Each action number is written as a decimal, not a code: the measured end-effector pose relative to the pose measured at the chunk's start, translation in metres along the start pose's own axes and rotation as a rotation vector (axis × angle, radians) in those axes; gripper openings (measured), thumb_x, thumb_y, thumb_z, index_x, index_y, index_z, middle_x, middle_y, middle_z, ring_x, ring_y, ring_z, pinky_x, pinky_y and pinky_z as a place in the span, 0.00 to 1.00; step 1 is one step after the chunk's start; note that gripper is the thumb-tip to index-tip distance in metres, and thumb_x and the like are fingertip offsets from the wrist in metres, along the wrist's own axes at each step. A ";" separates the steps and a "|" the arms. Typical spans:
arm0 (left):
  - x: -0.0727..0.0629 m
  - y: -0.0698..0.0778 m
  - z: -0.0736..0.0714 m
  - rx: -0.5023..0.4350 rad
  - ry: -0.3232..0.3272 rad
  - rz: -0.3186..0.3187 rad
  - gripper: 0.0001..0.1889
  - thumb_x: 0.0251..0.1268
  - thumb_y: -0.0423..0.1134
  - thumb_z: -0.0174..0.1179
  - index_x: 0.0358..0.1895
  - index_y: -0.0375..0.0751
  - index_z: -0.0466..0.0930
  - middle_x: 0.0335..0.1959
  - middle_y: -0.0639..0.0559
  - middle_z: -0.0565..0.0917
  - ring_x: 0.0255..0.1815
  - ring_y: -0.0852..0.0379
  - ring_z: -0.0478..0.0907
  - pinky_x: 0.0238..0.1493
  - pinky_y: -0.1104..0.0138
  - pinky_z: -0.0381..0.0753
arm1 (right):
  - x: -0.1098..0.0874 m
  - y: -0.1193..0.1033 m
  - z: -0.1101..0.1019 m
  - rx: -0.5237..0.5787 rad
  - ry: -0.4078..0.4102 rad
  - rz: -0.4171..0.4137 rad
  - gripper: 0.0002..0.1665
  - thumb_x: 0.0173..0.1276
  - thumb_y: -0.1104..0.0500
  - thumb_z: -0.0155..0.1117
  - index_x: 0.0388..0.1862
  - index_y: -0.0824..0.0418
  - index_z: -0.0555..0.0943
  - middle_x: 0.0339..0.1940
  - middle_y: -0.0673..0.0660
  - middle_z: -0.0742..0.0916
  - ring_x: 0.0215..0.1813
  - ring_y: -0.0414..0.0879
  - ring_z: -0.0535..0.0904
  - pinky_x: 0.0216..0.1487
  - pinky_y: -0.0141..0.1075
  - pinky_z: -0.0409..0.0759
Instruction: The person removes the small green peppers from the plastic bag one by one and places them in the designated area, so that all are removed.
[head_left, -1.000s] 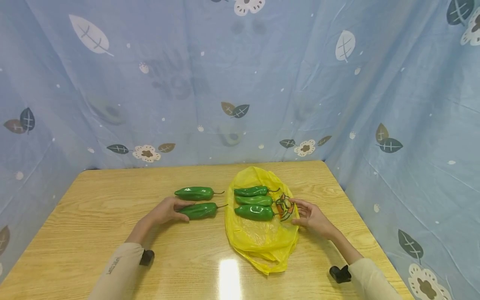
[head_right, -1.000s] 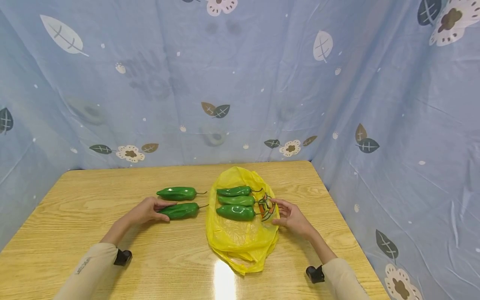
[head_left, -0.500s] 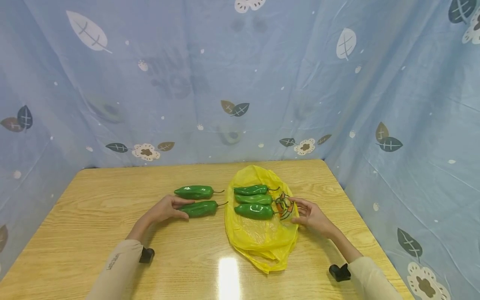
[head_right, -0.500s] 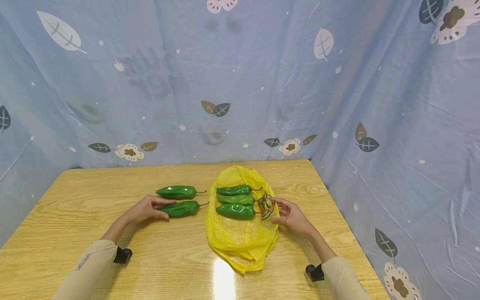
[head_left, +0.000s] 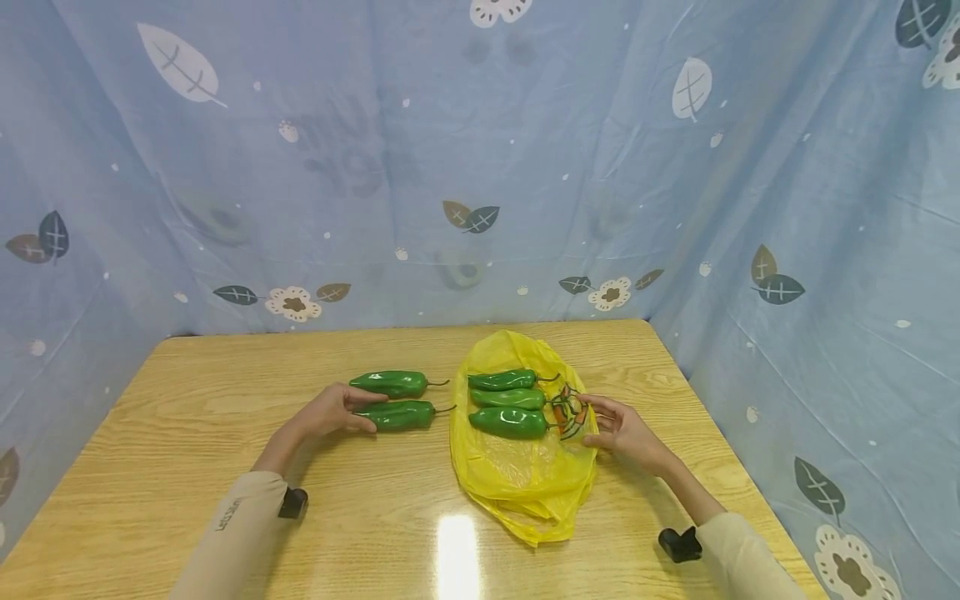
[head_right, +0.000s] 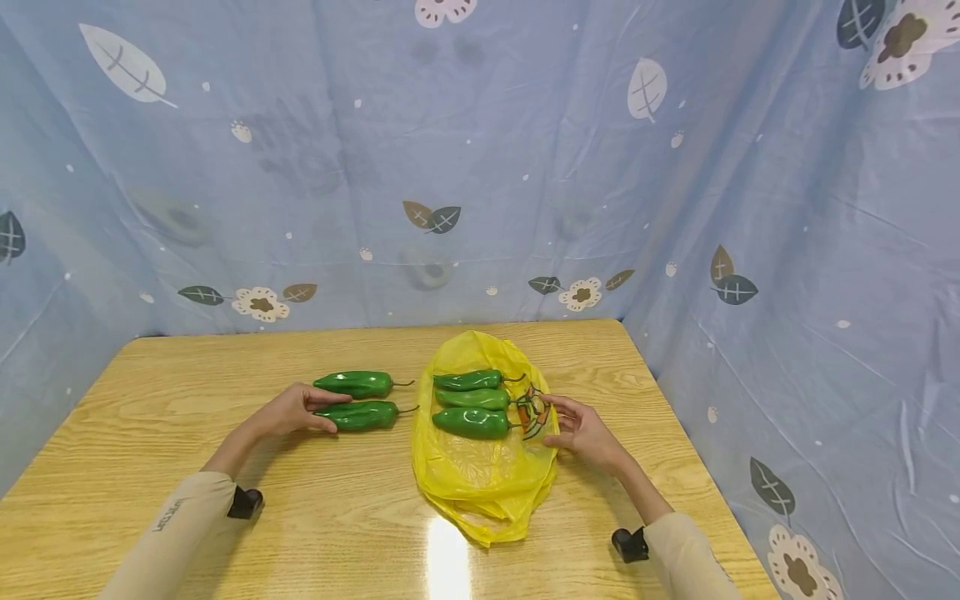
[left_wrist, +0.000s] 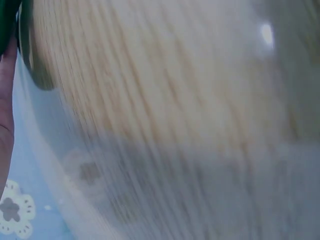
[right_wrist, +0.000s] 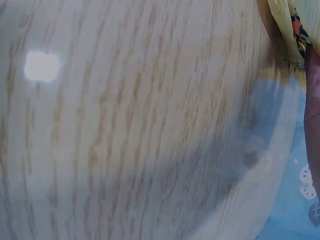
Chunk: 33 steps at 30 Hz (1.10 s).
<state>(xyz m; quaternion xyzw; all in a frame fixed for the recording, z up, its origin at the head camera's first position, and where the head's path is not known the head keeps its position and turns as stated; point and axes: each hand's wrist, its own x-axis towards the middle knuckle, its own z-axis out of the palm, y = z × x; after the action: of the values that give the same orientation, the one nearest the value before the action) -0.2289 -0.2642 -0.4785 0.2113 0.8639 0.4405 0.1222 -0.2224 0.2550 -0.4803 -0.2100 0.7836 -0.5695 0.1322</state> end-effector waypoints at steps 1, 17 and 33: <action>0.000 0.000 0.000 -0.011 0.005 -0.007 0.29 0.50 0.40 0.73 0.58 0.35 0.79 0.58 0.40 0.78 0.60 0.42 0.74 0.56 0.61 0.76 | 0.000 0.000 0.000 0.000 -0.001 0.001 0.41 0.60 0.66 0.69 0.71 0.67 0.64 0.73 0.68 0.63 0.72 0.65 0.57 0.67 0.45 0.64; -0.025 0.019 -0.024 -0.125 0.265 -0.039 0.21 0.61 0.36 0.66 0.57 0.34 0.79 0.56 0.40 0.80 0.57 0.42 0.77 0.52 0.70 0.78 | 0.001 0.002 -0.001 0.009 -0.012 0.004 0.41 0.61 0.65 0.69 0.71 0.66 0.63 0.73 0.69 0.62 0.72 0.67 0.56 0.66 0.52 0.63; -0.039 0.034 -0.017 -0.232 0.261 0.024 0.20 0.61 0.36 0.66 0.55 0.29 0.80 0.52 0.31 0.79 0.51 0.45 0.81 0.46 0.70 0.81 | 0.004 -0.002 -0.002 0.072 -0.040 -0.013 0.41 0.60 0.70 0.67 0.71 0.70 0.61 0.72 0.71 0.62 0.68 0.67 0.62 0.56 0.30 0.76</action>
<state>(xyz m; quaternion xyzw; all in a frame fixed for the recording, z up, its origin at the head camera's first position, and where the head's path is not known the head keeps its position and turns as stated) -0.1928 -0.2766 -0.4405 0.1473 0.8132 0.5624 0.0273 -0.2266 0.2540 -0.4778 -0.2214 0.7583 -0.5940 0.1519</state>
